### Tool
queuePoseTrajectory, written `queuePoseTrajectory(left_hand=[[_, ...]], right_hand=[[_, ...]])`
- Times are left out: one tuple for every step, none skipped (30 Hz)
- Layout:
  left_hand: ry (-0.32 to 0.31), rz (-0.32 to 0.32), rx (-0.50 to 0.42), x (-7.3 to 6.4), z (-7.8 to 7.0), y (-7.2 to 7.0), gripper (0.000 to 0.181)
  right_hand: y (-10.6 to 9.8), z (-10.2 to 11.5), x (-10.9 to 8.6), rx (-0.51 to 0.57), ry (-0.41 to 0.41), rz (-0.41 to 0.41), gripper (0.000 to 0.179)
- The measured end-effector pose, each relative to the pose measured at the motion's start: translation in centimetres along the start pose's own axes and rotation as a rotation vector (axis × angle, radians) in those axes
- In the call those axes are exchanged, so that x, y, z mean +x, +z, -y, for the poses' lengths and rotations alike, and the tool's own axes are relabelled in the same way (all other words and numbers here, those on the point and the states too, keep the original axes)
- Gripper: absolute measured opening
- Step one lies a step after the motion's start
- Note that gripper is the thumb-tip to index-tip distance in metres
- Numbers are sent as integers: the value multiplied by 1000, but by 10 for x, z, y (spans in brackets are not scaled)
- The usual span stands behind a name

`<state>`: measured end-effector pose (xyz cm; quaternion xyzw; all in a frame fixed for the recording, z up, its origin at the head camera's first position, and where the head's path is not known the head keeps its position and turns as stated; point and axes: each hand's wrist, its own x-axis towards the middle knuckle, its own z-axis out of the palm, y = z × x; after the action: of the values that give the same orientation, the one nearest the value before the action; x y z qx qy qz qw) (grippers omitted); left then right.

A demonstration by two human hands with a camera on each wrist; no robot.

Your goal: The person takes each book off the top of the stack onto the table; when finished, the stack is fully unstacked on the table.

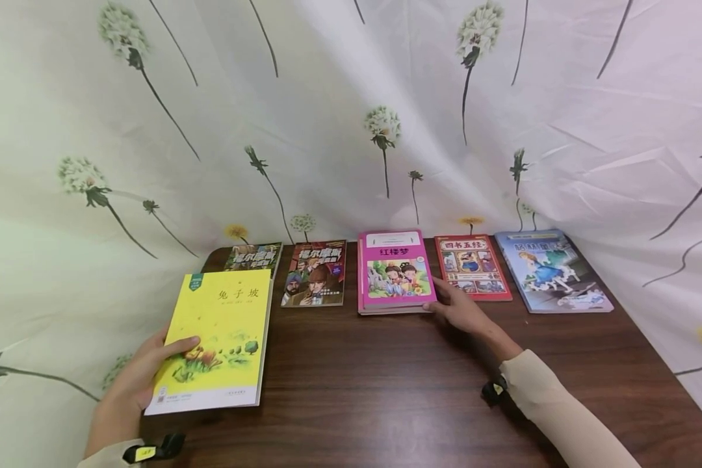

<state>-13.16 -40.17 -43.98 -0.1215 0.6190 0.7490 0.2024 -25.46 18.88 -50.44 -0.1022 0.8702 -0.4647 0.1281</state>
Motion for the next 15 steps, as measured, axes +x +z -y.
queuePoseTrajectory(left_hand=[[-7, -10, 4, -1, 1, -1, 50], [-13, -18, 10, -2, 3, -3, 52], [-20, -30, 17, -3, 4, -5, 53], [-30, -41, 23, -4, 5, -6, 55], [-39, -49, 23, -5, 6, -8, 56], [-50, -54, 24, -7, 8, -9, 56], [-60, -51, 24, -8, 9, -10, 55], [-70, -43, 20, -8, 11, -12, 52], [-79, -32, 11, -9, 13, -13, 49], [-88, -18, 0, -10, 15, -15, 44], [-98, -2, -13, -10, 18, -17, 40], [-108, 13, -17, -11, 20, -18, 36], [-119, 26, -21, -11, 22, -21, 32], [-127, 31, -22, -12, 24, -23, 30], [-139, 23, -15, -12, 26, -24, 28]], right_hand=[[0, 0, 0, 1, -1, 1, 76], [0, -1, 0, 2, -4, 2, 76], [0, -1, 1, 4, -3, 2, 76], [0, -1, 1, 8, -4, 4, 76], [0, -1, 1, 11, -5, 5, 76], [-1, -1, 2, 13, -2, 2, 75], [-1, -2, 2, 15, 0, 2, 75], [-1, -2, 2, 18, 3, 2, 75], [-1, -2, 2, 19, 4, 3, 75], [-1, -2, 3, 18, 5, 3, 76], [-1, -2, 2, 14, 6, 1, 76], [-1, -2, 2, 12, 8, -1, 76], [-1, -2, 2, 8, 6, -3, 75], [-1, -3, 2, 4, 6, -6, 75], [-1, -3, 2, 2, 4, -8, 75]])
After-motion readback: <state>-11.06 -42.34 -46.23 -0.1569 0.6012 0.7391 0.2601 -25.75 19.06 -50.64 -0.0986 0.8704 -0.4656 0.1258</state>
